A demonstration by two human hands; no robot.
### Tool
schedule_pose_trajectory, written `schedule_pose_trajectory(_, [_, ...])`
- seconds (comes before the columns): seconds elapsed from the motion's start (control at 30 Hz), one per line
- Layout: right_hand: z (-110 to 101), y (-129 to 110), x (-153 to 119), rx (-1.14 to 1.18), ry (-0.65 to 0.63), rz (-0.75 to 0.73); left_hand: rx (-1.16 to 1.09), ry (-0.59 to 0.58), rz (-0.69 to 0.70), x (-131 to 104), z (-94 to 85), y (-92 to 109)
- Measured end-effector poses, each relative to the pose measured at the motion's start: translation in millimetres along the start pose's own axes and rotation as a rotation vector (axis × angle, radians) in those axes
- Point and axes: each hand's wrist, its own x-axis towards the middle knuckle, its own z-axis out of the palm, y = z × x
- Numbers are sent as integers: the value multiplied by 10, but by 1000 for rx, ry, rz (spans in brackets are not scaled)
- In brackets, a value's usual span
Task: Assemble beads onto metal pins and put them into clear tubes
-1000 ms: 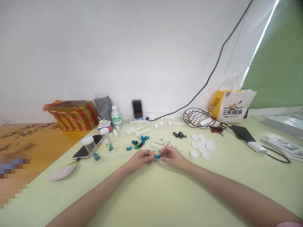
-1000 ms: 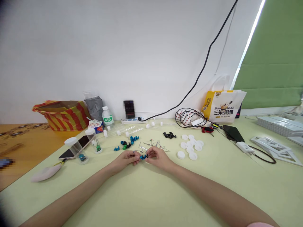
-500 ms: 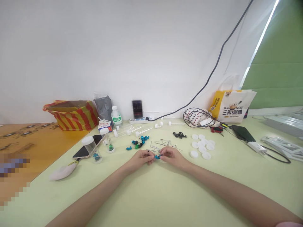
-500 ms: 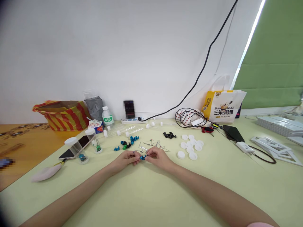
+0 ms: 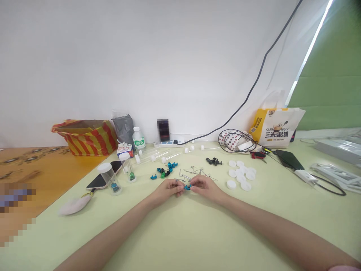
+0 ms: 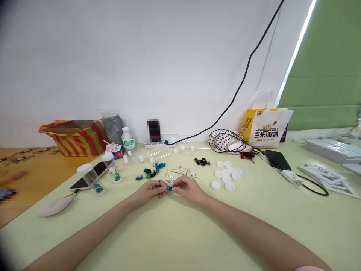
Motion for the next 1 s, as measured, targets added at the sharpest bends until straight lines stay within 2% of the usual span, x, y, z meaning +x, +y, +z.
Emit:
schedule_pose_trajectory(0.23, [1, -77, -23, 29, -8, -11, -1, 9, -2, 7, -3, -28])
schedule_pose_trajectory(0.57, [5, 44, 9, 7, 4, -26, -5, 7, 4, 6, 5, -8])
schedule_pose_trajectory(1.0, [0, -5, 0, -29, 9, -5, -7, 3, 1, 0, 4, -10])
